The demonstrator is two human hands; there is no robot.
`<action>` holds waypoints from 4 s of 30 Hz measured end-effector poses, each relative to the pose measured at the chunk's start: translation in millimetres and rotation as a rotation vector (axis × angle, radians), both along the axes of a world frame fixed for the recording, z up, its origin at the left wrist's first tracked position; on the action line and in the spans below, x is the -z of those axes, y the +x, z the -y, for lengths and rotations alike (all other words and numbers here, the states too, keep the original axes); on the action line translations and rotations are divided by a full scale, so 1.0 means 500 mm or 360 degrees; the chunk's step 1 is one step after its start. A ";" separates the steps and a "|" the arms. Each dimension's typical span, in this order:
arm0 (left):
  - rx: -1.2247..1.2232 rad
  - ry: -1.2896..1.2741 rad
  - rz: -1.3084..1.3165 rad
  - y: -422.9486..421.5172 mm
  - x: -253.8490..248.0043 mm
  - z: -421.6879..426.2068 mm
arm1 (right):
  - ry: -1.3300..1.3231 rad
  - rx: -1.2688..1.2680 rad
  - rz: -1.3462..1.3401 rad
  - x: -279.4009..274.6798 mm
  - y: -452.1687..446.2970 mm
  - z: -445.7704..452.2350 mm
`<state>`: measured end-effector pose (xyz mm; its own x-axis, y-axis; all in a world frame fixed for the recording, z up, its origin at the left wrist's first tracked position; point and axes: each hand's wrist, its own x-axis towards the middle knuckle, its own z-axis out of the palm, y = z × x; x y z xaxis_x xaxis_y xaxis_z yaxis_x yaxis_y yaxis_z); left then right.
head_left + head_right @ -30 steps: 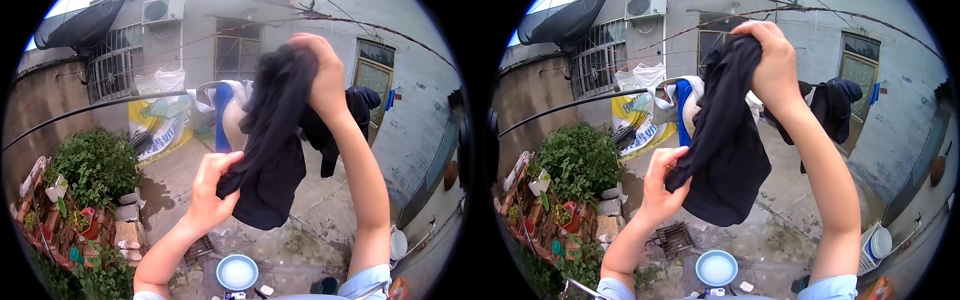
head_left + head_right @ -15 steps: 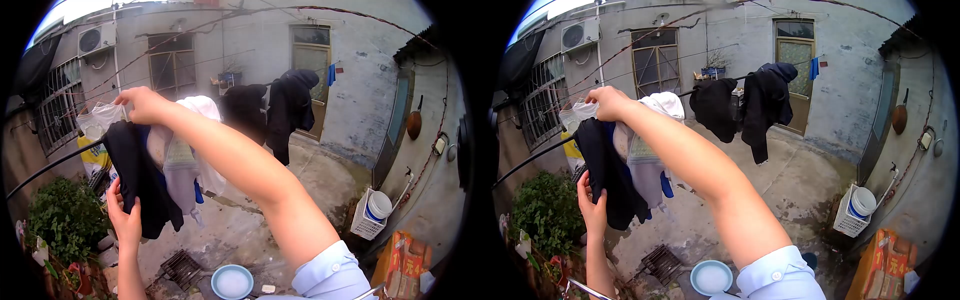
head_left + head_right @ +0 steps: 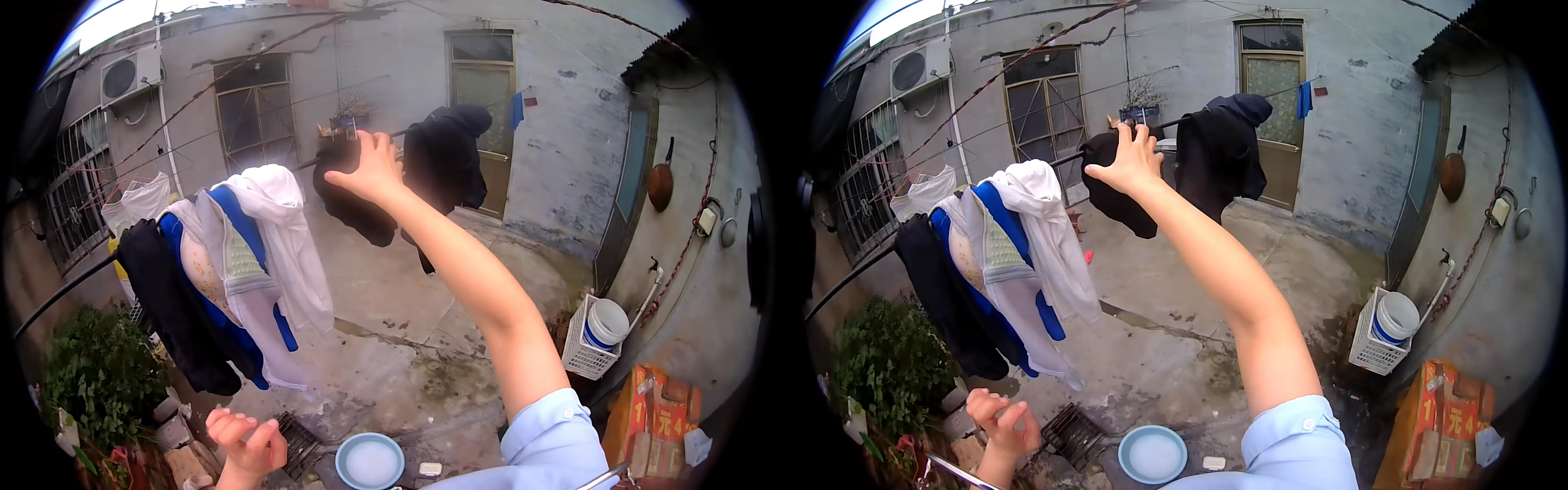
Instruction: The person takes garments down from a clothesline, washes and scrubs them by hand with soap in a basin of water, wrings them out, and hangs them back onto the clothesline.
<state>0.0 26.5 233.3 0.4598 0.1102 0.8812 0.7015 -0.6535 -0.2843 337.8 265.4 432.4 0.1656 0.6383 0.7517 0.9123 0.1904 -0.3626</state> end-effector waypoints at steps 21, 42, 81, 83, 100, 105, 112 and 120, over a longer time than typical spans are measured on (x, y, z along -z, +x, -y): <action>0.0342 -0.1391 -0.0033 0.217 0.132 0.018 | 0.0369 -0.0913 -0.1223 0.269 0.011 0.078; 0.1159 -0.2956 0.1979 0.309 0.152 -0.099 | -0.1044 -0.1679 -0.2192 0.490 0.052 0.467; -0.0985 -0.2695 -0.0542 0.063 1.921 -0.148 | -0.2021 -0.0407 -0.0147 2.359 -0.229 0.443; -0.0859 -0.2223 -0.0913 0.072 2.006 -0.183 | -0.1831 -0.0442 0.0012 2.438 -0.255 0.407; -0.0630 -0.2841 0.0293 0.069 2.248 -0.363 | -0.1743 -0.0520 -0.0348 2.696 -0.275 0.161; 0.0749 -0.3658 0.3251 0.024 2.192 -0.374 | -0.0903 -0.0375 -0.1001 2.548 -0.350 0.190; 0.1598 -0.3755 0.2908 -0.007 2.118 -0.282 | -0.0466 -0.0961 -0.0207 2.407 -0.455 0.285; 0.0241 -0.3569 0.2469 0.044 2.106 -0.254 | -0.1253 -0.0213 -0.0999 2.430 -0.382 0.126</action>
<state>22.2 153.7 -819.8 0.1508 0.7100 -0.6879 -0.2956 0.6964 0.6539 146.8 202.4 -782.5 0.2770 0.9568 -0.0885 0.5025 -0.2227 -0.8354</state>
